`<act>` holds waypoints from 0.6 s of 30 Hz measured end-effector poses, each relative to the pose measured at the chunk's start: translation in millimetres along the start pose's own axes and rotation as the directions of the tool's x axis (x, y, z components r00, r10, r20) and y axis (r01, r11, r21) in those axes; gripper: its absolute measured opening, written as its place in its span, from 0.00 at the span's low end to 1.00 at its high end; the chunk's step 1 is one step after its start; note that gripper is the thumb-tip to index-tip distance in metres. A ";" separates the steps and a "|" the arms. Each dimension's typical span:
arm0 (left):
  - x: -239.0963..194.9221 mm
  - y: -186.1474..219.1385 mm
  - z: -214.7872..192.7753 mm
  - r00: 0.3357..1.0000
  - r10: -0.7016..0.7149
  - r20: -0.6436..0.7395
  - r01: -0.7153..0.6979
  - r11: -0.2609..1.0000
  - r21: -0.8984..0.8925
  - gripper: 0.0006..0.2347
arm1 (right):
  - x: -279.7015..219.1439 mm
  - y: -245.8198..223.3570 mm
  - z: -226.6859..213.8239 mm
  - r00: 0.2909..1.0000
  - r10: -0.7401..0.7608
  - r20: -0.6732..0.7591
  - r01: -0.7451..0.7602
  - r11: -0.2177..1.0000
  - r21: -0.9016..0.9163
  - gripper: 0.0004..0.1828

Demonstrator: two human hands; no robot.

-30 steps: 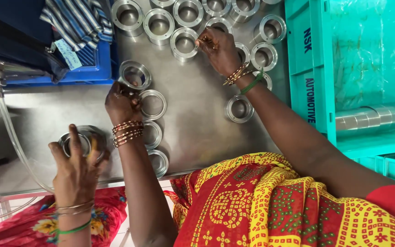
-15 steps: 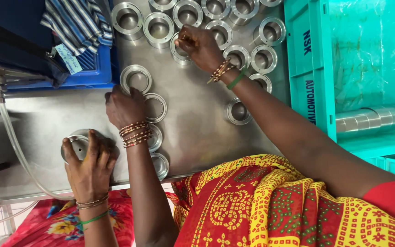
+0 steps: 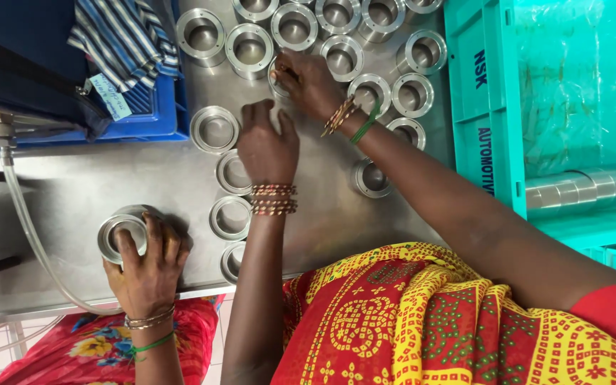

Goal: Sorting and organizing small and large metal rings/cylinders on a metal workbench.

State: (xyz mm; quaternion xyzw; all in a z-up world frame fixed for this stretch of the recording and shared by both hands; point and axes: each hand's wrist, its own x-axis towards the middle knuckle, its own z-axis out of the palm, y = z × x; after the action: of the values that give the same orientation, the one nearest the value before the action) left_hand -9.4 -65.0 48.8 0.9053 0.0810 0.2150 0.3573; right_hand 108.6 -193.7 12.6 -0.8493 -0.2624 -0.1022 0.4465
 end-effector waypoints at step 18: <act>14.4 -4.5 70.4 0.939 0.089 0.331 -0.103 0.994 0.026 0.18 | 25.3 15.1 -23.9 0.991 -0.122 -0.051 0.112 0.981 -0.161 0.10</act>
State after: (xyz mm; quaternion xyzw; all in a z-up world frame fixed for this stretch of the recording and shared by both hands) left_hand 34.9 -100.5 4.5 0.9387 -0.0194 0.0761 0.3356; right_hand 139.4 -211.1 26.2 -0.8615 -0.2892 -0.1745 0.3790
